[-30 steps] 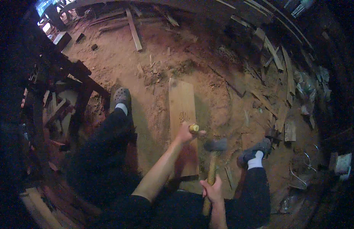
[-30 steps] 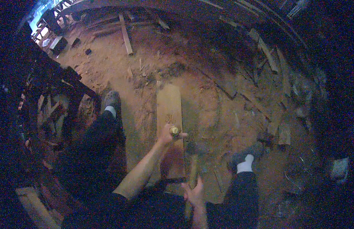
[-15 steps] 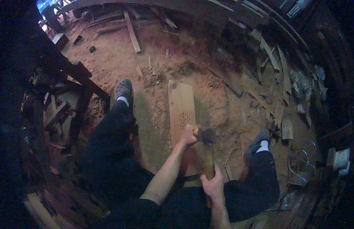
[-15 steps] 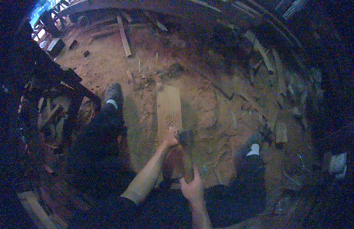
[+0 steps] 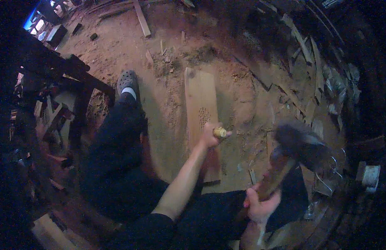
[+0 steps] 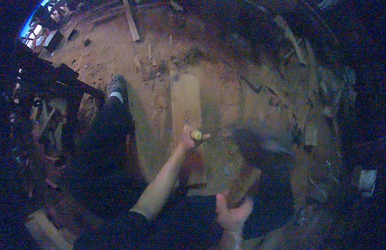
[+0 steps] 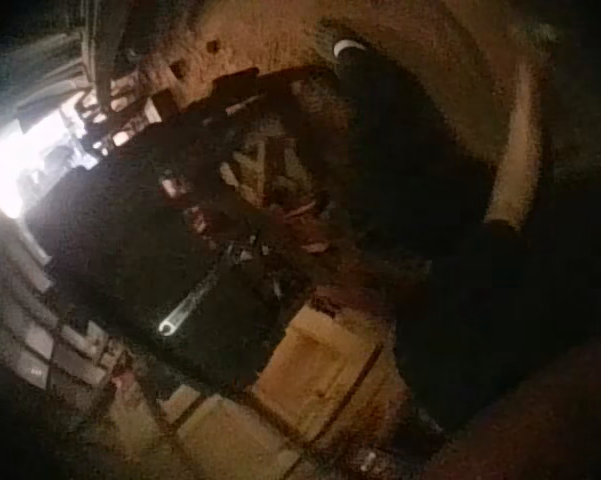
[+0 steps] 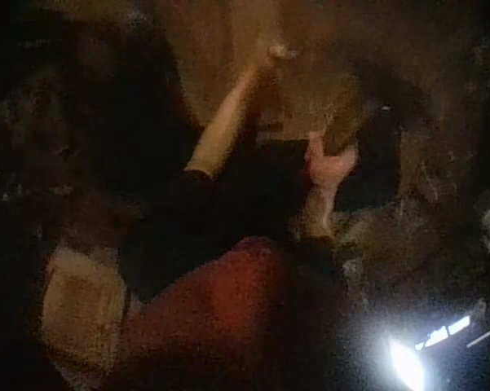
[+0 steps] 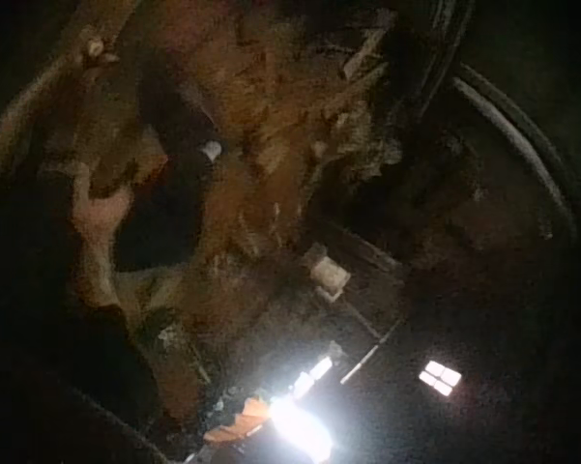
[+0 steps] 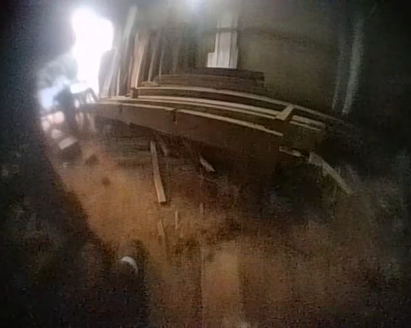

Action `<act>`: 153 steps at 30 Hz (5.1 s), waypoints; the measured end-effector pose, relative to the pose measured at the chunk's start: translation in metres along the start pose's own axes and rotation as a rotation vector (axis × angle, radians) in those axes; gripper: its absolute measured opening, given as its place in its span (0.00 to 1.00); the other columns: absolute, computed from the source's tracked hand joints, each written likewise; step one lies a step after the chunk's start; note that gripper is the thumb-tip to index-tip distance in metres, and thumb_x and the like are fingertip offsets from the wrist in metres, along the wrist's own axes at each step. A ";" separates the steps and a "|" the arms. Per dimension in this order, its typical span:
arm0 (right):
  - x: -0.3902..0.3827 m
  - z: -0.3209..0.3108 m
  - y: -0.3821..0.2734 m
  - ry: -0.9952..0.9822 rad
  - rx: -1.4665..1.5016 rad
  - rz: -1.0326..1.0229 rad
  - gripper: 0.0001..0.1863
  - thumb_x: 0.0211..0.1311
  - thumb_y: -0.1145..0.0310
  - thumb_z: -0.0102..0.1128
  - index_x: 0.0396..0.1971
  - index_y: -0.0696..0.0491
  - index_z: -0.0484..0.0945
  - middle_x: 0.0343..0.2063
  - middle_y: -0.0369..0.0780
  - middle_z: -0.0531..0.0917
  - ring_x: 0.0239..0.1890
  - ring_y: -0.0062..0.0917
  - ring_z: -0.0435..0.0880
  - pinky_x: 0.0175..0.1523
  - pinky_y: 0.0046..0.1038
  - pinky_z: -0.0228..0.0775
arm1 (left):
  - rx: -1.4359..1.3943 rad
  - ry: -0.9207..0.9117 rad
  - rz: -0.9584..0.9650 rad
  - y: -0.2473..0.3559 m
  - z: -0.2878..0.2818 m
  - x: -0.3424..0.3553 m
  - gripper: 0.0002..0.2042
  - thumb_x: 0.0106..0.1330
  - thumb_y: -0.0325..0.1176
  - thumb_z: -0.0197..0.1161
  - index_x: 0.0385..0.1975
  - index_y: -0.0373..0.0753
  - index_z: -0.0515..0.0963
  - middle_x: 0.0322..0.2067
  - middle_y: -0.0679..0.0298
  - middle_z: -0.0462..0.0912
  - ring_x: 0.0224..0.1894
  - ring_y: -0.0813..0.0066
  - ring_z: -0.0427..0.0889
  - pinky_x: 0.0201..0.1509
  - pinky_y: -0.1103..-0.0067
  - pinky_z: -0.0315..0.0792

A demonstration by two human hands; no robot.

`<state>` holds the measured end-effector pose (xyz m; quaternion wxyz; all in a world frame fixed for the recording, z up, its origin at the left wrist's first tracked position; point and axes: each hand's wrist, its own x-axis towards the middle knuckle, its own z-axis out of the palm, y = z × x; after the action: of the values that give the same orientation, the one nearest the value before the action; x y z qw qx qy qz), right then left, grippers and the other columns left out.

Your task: The person sits on the ground and uses a hammer and chisel to carve a pattern of holes into a rectangular wooden board. They repeatedly strike the chisel to create indentations in the wood.

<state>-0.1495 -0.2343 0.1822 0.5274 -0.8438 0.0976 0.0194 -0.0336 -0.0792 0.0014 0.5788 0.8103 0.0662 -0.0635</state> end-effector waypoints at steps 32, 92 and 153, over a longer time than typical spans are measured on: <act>-0.018 0.026 0.046 0.041 -0.190 0.043 0.09 0.40 0.77 0.57 0.26 0.57 0.69 0.18 0.38 0.73 0.19 0.25 0.73 0.26 0.26 0.67 | 0.008 0.154 0.260 -0.046 0.025 0.005 0.17 0.41 0.45 0.67 0.22 0.37 0.75 0.17 0.56 0.75 0.21 0.62 0.74 0.26 0.75 0.68; -0.002 0.032 0.046 -0.346 -0.443 0.269 0.24 0.39 0.64 0.61 0.39 0.60 0.71 0.33 0.51 0.77 0.45 0.41 0.72 0.48 0.37 0.63 | -0.270 0.199 0.317 -0.085 0.034 0.003 0.13 0.42 0.39 0.65 0.15 0.36 0.71 0.15 0.56 0.72 0.21 0.61 0.74 0.27 0.74 0.66; -0.039 0.062 0.151 -0.371 0.702 1.276 0.11 0.40 0.79 0.50 0.26 0.52 0.62 0.12 0.36 0.63 0.07 0.19 0.60 0.13 0.27 0.57 | 0.041 0.093 0.359 -0.032 0.035 -0.030 0.11 0.38 0.33 0.64 0.19 0.38 0.71 0.17 0.57 0.72 0.23 0.58 0.73 0.27 0.72 0.66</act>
<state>-0.2108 -0.2377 0.0265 0.6598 -0.3884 0.4776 0.4309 -0.0702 -0.1029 -0.0346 0.5606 0.8228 -0.0538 0.0770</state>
